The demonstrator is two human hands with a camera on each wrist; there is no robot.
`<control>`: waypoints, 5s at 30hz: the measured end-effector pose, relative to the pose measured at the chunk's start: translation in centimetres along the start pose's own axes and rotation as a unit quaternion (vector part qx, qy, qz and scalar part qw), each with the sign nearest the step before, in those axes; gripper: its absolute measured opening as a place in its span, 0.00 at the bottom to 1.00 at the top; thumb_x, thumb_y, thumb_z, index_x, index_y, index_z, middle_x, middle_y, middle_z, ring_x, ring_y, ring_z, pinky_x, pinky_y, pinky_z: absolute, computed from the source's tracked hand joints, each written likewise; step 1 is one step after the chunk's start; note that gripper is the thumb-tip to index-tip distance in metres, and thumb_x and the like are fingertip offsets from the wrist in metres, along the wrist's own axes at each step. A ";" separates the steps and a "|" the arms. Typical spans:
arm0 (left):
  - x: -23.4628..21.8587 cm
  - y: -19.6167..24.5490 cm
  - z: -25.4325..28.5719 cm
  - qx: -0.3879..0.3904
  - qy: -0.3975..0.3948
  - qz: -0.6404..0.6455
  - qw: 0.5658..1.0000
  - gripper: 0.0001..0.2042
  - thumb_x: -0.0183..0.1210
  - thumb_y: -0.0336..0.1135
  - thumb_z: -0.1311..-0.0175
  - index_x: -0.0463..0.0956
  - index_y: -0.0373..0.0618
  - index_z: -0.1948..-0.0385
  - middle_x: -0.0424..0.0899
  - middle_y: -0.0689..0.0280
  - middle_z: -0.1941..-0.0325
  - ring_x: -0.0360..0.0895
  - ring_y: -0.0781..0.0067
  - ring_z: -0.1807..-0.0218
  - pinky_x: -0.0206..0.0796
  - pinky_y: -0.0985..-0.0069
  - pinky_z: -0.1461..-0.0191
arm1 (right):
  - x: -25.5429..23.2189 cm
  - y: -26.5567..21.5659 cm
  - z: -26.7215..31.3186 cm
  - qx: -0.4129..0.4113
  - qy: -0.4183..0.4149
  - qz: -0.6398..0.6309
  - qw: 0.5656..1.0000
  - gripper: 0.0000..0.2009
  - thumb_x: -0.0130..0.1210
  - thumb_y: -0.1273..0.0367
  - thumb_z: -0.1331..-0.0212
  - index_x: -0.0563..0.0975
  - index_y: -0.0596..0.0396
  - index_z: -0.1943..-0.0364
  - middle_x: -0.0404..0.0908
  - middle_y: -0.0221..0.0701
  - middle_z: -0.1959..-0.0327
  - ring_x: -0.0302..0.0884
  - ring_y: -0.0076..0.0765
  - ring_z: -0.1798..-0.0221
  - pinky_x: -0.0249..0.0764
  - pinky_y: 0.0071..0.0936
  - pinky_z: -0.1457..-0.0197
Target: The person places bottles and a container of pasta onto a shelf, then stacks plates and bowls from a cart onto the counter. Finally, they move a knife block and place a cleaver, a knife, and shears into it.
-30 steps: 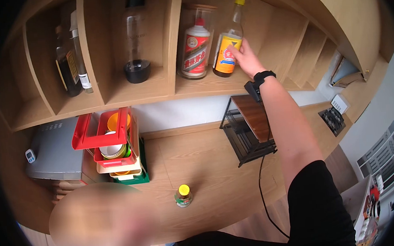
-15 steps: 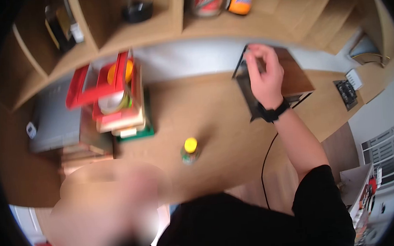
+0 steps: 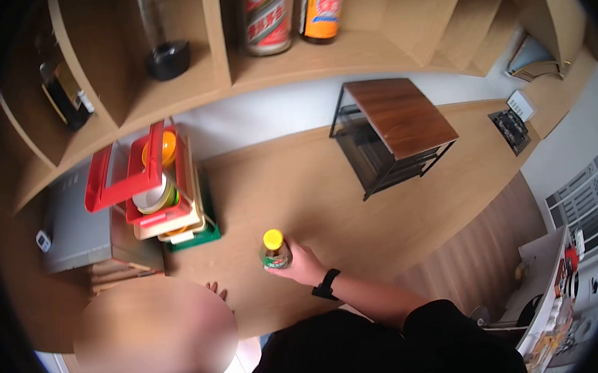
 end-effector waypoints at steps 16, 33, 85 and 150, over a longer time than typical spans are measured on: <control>0.2 -0.3 0.7 0.007 0.026 -0.022 0.999 0.34 0.64 0.57 0.47 0.70 0.58 0.36 0.62 0.58 0.25 0.54 0.54 0.23 0.42 0.49 0.20 | -35.8 -30.5 -10.4 -0.375 0.276 0.047 0.884 0.34 0.68 0.75 0.44 0.61 0.60 0.36 0.77 0.38 0.45 0.78 0.32 0.42 0.76 0.32 0.40; -0.6 -0.3 0.6 0.007 0.038 -0.019 0.999 0.33 0.62 0.59 0.46 0.71 0.60 0.36 0.65 0.59 0.27 0.58 0.57 0.24 0.45 0.51 0.21 | -41.5 -20.7 -23.2 -0.211 0.308 0.051 0.926 0.28 0.70 0.61 0.43 0.72 0.65 0.45 0.85 0.44 0.51 0.84 0.37 0.50 0.78 0.32 0.45; 4.1 -0.8 1.5 0.131 -0.282 -0.198 0.930 0.51 0.52 0.65 0.36 0.39 0.30 0.26 0.39 0.31 0.22 0.39 0.32 0.20 0.42 0.44 0.22 | 39.9 -1.3 78.1 0.835 0.313 0.139 0.430 0.18 0.52 0.65 0.37 0.69 0.55 0.44 0.82 0.41 0.54 0.81 0.48 0.48 0.74 0.47 0.42; 8.7 15.0 -3.3 0.265 -0.313 -0.103 0.906 0.54 0.70 0.30 0.46 0.35 0.52 0.22 0.35 0.46 0.18 0.35 0.44 0.18 0.39 0.56 0.18 | 49.3 37.2 107.6 0.802 -0.002 0.029 0.596 0.12 0.56 0.61 0.37 0.87 0.48 0.57 0.89 0.31 0.57 0.88 0.40 0.55 0.83 0.38 0.56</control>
Point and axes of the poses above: each hand's wrist, its own z-axis away from the middle knuckle, its own x-axis out of the palm, y = z × x, the point moved 10 cm from there along -z, towards the middle knuckle
